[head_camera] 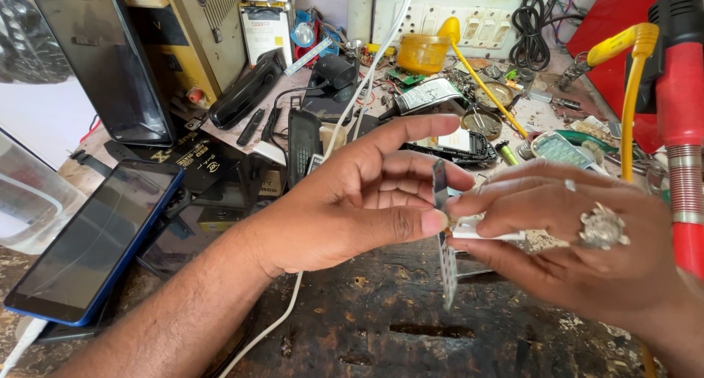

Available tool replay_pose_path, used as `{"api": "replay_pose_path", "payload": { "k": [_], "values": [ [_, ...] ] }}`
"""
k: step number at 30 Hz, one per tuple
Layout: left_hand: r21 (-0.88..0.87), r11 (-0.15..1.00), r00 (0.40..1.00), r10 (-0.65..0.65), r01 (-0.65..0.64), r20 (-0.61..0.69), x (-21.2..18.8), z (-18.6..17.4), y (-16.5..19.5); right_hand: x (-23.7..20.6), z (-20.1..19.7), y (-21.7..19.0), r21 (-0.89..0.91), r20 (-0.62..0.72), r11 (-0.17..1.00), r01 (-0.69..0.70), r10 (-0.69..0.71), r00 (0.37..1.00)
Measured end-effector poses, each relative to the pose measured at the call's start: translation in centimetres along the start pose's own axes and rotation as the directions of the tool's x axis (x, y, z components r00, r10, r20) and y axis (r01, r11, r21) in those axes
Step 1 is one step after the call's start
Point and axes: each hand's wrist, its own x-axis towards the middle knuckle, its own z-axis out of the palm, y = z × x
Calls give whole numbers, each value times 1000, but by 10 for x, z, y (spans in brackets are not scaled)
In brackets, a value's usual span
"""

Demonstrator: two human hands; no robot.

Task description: The person works on a disassembled mobile phone keypad board at a cluttered repair bench, aligning and pressing a small display component onto the board, then uses a soldering iron to solder contacts on the board and a small flex component held in the other hand.

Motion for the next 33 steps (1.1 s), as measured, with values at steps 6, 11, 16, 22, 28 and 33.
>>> {"api": "replay_pose_path", "payload": {
  "k": [6, 11, 16, 22, 28, 33],
  "values": [
    [-56, 998, 999, -27, 26, -22, 3, 0, -10, -8, 7, 1, -99, -33, 993, -70, 67, 997],
    [-46, 998, 998, -36, 34, -48, 6, 1, -20, -10, 9, 7, -214, 9, 975, 52, -52, 999],
    [-97, 992, 991, -91, 81, -101, 10, 3, -25, -10, 12, 4, -171, -33, 985, -35, 30, 999],
    [-142, 981, 984, -147, 132, -99, 15, 10, -28, -8, 12, -1, -222, -41, 970, -95, 88, 995],
    [-172, 975, 975, -167, 142, -143, 16, 14, -31, -5, 12, -2, -130, -65, 968, -213, 207, 976],
    [-180, 975, 982, -150, 128, -114, 15, 12, -32, -4, 13, -4, -180, -95, 969, -169, 154, 983]
  ]
}}
